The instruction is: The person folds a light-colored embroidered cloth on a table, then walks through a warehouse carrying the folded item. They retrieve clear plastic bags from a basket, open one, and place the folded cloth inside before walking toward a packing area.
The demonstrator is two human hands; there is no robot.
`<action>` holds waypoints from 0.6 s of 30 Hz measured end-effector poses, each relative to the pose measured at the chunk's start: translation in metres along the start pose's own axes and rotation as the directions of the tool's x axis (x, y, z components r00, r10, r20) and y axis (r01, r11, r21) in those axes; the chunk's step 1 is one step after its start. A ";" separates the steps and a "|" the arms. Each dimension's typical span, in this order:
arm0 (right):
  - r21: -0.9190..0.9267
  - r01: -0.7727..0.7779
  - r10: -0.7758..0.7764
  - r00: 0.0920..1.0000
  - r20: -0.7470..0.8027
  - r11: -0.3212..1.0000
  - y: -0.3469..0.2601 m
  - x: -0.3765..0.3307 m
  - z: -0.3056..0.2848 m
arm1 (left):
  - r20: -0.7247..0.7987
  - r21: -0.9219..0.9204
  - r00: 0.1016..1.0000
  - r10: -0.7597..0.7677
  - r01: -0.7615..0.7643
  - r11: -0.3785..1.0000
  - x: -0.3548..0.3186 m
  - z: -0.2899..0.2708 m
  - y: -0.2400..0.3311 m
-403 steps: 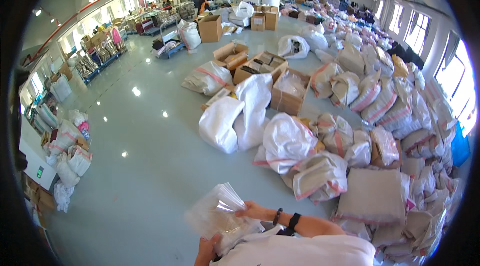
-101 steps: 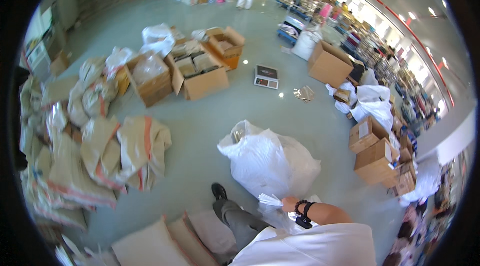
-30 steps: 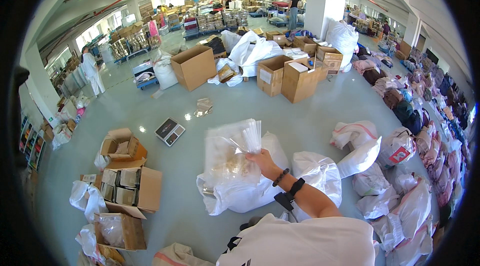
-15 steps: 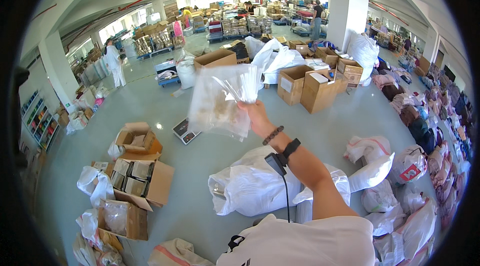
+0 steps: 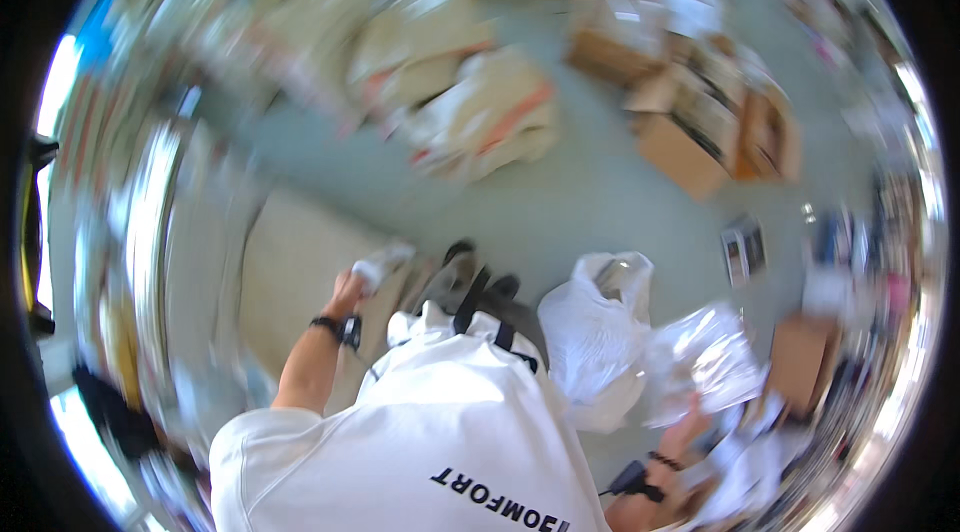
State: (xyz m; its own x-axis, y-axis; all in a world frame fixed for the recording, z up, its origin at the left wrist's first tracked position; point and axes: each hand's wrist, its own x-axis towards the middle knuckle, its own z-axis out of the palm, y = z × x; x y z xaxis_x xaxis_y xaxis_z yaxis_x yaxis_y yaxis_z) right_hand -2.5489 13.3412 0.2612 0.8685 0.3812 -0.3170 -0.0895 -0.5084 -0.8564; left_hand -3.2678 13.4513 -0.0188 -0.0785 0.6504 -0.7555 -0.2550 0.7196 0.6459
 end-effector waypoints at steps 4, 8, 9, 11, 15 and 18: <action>-0.646 0.396 -0.110 0.893 0.436 0.653 0.098 0.013 0.091 | -0.472 -0.270 0.857 -0.207 0.083 0.959 -0.097 -0.017 -0.051; -0.626 0.777 -0.058 0.629 0.775 0.073 0.113 -0.013 0.149 | -0.725 -0.430 0.623 -0.292 -0.080 0.899 -0.173 -0.067 -0.159; -0.581 0.807 0.084 0.575 0.814 0.107 0.104 -0.020 0.163 | -0.836 -0.431 0.417 -0.356 -0.099 0.897 -0.195 -0.078 -0.181; -0.479 0.865 0.064 0.475 0.877 0.146 0.084 -0.025 0.200 | -0.879 -0.438 0.338 -0.337 -0.292 0.850 -0.220 -0.100 -0.213; -0.404 0.914 0.059 0.406 0.912 -0.043 0.030 -0.022 0.283 | -0.965 -0.240 0.197 -0.171 -0.418 0.876 -0.207 -0.161 -0.236; -0.362 0.932 0.046 0.363 0.931 -0.038 -0.003 -0.032 0.327 | -0.968 -0.015 0.248 0.036 -0.199 0.980 -0.164 -0.190 -0.260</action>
State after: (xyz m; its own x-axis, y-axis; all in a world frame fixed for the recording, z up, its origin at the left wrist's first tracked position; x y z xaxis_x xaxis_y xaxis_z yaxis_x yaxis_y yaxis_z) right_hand -2.7361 13.5828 0.1404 -0.1427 0.8334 -0.5339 0.9887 0.0951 -0.1157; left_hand -3.3721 13.1112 -0.0836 -0.9616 -0.0489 -0.2702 -0.2487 0.5722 0.7815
